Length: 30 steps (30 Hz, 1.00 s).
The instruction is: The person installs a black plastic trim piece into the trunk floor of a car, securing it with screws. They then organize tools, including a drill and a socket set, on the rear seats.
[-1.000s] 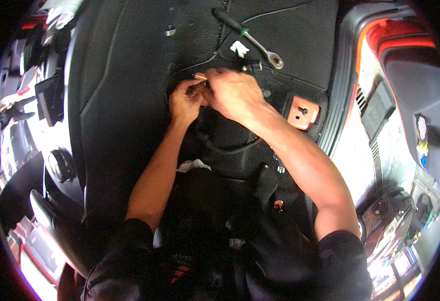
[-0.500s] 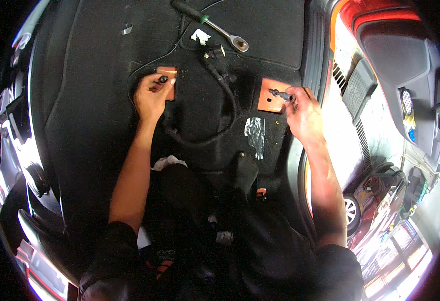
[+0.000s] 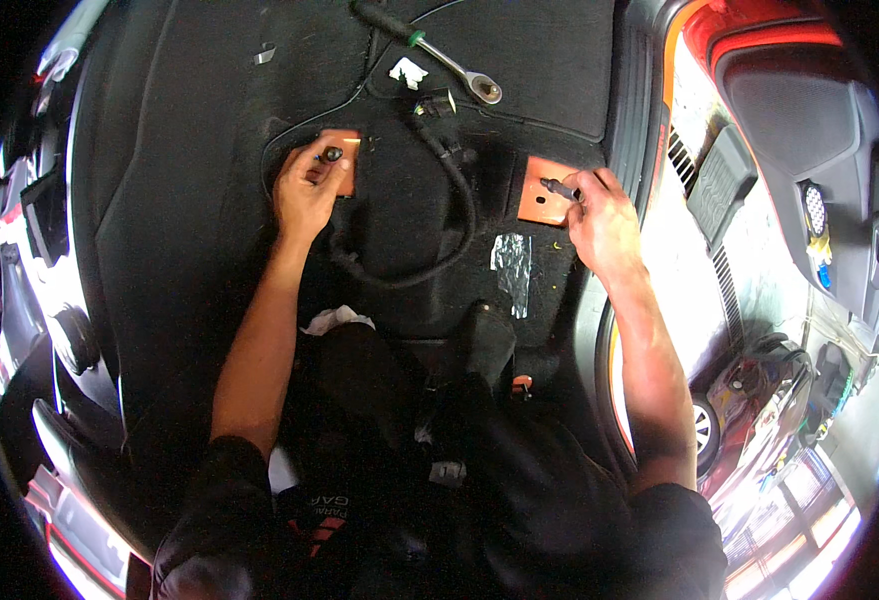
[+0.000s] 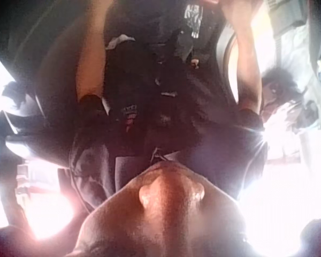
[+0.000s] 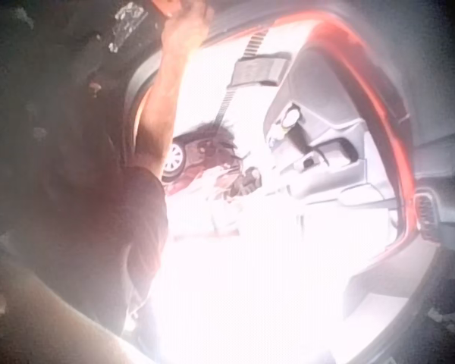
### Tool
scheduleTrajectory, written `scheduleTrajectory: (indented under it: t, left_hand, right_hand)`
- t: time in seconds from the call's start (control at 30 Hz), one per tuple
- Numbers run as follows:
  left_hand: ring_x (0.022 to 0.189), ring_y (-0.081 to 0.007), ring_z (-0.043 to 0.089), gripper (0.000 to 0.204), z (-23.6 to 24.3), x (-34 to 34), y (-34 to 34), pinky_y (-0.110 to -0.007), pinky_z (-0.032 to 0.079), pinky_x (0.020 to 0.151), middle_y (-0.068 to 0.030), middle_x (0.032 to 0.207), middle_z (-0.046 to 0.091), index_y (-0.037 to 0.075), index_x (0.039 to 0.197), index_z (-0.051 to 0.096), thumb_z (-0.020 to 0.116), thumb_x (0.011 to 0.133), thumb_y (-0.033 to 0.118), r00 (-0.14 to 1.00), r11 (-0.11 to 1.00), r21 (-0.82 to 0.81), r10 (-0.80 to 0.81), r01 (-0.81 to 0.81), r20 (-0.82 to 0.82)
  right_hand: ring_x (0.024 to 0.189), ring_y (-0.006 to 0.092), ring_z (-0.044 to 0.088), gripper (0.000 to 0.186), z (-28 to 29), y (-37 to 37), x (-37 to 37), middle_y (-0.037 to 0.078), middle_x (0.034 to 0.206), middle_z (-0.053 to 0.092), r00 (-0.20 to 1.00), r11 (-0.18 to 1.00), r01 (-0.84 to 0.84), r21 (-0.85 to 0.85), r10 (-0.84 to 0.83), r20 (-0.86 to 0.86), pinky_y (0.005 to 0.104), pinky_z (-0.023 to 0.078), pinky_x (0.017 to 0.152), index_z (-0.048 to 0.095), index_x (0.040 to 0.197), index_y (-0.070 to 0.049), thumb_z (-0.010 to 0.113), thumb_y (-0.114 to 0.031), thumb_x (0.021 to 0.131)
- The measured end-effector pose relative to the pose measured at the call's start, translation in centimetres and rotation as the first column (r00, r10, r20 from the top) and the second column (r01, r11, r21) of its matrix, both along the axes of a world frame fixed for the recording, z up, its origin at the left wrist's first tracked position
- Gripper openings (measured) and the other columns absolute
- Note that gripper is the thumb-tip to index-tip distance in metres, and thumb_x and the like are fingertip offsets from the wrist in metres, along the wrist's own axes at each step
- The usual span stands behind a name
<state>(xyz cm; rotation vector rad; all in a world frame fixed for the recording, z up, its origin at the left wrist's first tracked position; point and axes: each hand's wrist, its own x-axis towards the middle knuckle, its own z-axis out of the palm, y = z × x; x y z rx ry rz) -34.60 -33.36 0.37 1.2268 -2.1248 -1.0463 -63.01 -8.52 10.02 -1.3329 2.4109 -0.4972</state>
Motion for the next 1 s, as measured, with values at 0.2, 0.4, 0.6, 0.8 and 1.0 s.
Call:
scheduleTrajectory:
  t: [0.2,0.4,0.6,0.8,1.0]
  left_hand:
    - [0.074,-0.0113,0.062,0.036,-0.5,-0.5,0.5,-0.028,0.051,0.069,-0.0053,0.088,0.067,0.003,0.102,0.066,0.087,0.076,0.017,0.983,0.985,0.12,0.138,-0.123,-0.124]
    - [0.074,-0.0098,0.061,0.027,-1.5,-0.3,0.1,-0.026,0.05,0.068,-0.0036,0.083,0.067,0.001,0.097,0.065,0.083,0.081,0.013,0.979,0.989,0.096,0.128,-0.113,-0.16]
    - [0.075,-0.0139,0.064,0.022,-1.7,-0.4,0.2,-0.029,0.052,0.071,-0.0047,0.088,0.07,0.003,0.096,0.07,0.081,0.08,0.012,0.975,0.982,0.157,0.132,-0.105,-0.179]
    - [0.081,-0.0177,0.065,0.022,-1.3,-0.3,0.1,-0.031,0.052,0.074,-0.0051,0.093,0.069,0.006,0.099,0.071,0.08,0.08,0.012,0.989,0.998,-0.018,0.063,-0.066,-0.136]
    - [0.082,-0.0277,0.067,0.031,2.1,-1.0,0.3,-0.039,0.053,0.074,-0.0103,0.091,0.069,0.002,0.096,0.068,0.078,0.084,0.029,0.984,0.997,-0.066,0.042,-0.031,0.176]
  right_hand:
    - [0.085,0.0381,0.067,0.017,0.5,-0.5,0.0,0.021,0.097,0.063,0.998,0.991,0.049,0.123,-0.044,-0.038,0.0464,0.053,0.076,0.065,0.097,0.002,0.065,-0.004,0.081]
    - [0.078,0.042,0.069,0.036,1.5,-2.5,0.3,0.025,0.082,0.068,0.983,0.929,0.097,0.356,-0.033,-0.182,0.0502,0.054,0.072,0.066,0.092,0.002,0.066,-0.034,0.092]
    - [0.079,0.0419,0.07,0.042,0.9,-1.7,0.7,0.024,0.082,0.07,0.985,0.96,0.145,0.241,-0.118,-0.125,0.051,0.055,0.071,0.061,0.113,-0.001,0.067,-0.037,0.092]
    - [0.079,0.042,0.069,0.036,0.0,-0.4,0.3,0.022,0.081,0.069,0.993,0.987,-0.059,0.152,0.074,-0.095,0.0511,0.055,0.073,0.058,0.119,-0.004,0.068,-0.026,0.092]
    - [0.078,0.0415,0.069,0.035,1.0,-1.3,0.4,0.023,0.082,0.069,0.987,0.933,0.049,0.356,0.01,-0.162,0.0505,0.055,0.07,0.064,0.1,-0.001,0.063,-0.036,0.095]
